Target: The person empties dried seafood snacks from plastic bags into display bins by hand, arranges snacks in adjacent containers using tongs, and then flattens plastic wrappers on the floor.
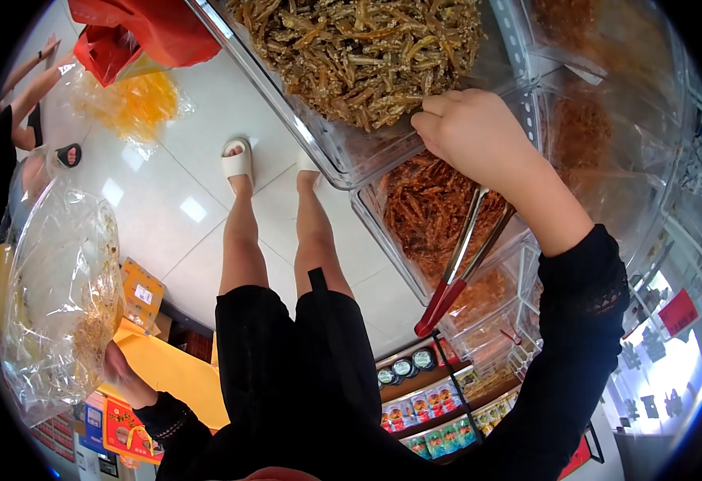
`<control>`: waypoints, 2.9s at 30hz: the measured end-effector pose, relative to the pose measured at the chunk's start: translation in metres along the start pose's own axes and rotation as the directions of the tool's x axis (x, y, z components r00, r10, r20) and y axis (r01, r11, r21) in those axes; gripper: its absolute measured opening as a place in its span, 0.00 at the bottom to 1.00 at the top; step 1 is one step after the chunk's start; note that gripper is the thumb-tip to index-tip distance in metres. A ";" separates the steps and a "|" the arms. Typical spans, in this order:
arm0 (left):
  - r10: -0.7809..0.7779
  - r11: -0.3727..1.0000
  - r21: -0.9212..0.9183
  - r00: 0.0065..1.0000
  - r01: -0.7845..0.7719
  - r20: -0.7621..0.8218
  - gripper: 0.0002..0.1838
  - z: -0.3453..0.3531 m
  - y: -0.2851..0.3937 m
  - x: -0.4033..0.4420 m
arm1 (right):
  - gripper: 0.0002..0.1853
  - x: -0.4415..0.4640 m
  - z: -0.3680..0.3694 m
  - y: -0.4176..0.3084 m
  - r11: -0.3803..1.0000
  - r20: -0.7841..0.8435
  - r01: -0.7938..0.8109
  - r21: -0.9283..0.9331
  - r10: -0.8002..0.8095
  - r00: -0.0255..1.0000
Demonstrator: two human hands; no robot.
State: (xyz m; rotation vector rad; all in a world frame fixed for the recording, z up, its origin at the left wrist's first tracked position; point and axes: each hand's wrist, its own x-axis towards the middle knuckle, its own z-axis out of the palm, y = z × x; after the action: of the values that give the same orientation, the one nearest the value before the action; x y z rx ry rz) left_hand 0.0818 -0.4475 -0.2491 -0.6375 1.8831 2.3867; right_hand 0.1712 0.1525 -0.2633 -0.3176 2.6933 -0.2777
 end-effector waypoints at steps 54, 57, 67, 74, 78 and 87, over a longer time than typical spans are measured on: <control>0.014 1.000 -0.028 0.716 0.008 0.698 0.23 0.099 0.107 0.049 | 0.45 -0.207 0.120 -0.257 -0.252 0.156 -0.732 0.633 0.968 -0.198; 0.039 0.997 0.017 0.725 -0.070 0.688 0.26 0.114 0.112 0.027 | 0.42 -0.214 0.136 -0.249 -0.245 0.225 -0.698 0.673 0.967 -0.123; 0.165 0.983 -0.063 0.692 -0.171 0.703 0.28 0.104 0.087 -0.077 | 0.27 -0.331 0.142 -0.296 0.131 -0.254 -0.632 0.764 0.961 -0.107; 0.146 0.988 -0.072 0.661 -0.139 0.736 0.22 0.094 0.068 -0.158 | 0.27 -0.463 0.213 -0.358 0.046 -0.098 -0.664 0.746 0.994 -0.041; 0.190 0.980 -0.096 0.666 -0.176 0.722 0.19 0.079 0.075 -0.185 | 0.28 -0.463 0.238 -0.342 -0.040 0.058 -0.725 0.688 0.998 0.000; 0.253 0.962 -0.121 0.641 -0.243 0.725 0.09 0.039 0.079 -0.205 | 0.28 -0.455 0.241 -0.335 0.007 -0.006 -0.793 0.610 1.000 0.004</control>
State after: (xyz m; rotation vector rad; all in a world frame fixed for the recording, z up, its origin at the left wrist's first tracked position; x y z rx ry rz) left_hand 0.2363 -0.3860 -0.1004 0.5889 1.6215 2.2500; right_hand 0.7373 -0.0829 -0.2280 1.9932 2.3425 -0.5431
